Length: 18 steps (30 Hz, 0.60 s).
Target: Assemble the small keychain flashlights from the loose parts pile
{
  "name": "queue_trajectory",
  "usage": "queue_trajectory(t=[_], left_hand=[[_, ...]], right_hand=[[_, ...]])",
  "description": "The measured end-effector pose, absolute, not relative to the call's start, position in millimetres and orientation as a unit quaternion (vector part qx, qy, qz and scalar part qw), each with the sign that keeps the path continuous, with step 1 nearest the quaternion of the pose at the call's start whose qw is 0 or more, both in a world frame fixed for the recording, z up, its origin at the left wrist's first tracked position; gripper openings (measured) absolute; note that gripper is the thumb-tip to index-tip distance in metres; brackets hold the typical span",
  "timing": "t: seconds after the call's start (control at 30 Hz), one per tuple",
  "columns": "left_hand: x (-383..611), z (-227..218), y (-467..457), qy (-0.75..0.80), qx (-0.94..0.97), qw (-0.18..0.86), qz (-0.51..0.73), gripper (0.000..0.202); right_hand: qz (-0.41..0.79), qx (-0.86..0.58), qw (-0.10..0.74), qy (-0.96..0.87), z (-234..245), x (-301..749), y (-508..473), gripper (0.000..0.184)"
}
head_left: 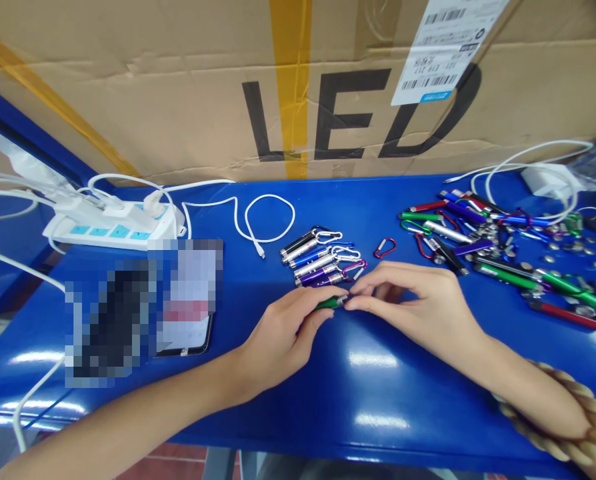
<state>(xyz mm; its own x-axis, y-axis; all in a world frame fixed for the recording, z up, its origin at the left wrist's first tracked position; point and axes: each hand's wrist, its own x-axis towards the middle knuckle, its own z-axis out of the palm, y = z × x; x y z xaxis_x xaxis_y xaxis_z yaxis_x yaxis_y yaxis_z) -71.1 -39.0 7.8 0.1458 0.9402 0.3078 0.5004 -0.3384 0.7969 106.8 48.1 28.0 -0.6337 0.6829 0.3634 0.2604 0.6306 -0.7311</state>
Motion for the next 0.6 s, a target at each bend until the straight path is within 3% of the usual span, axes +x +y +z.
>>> queue_trajectory(t=[0.1,0.27,0.43,0.6], left_hand=[[-70.6,8.9,-39.1,0.522,0.686,0.287,0.417,0.023],[-70.9,9.9,-39.3,0.516,0.679,0.309,0.421,0.023],[-70.6,10.9,-37.8,0.509,0.673,0.332,0.421,0.022],[-71.5,12.6,-38.2,0.506,0.666,0.363,0.411,0.023]], right_hand=[[0.236,-0.221,0.363,-0.873,27.5,109.6,50.8,0.013],[0.112,-0.147,0.336,-0.924,25.3,116.5,54.1,0.014],[0.089,-0.133,0.323,-0.933,21.4,120.9,54.5,0.023],[0.094,-0.105,0.334,-0.932,19.8,121.4,55.3,0.019]])
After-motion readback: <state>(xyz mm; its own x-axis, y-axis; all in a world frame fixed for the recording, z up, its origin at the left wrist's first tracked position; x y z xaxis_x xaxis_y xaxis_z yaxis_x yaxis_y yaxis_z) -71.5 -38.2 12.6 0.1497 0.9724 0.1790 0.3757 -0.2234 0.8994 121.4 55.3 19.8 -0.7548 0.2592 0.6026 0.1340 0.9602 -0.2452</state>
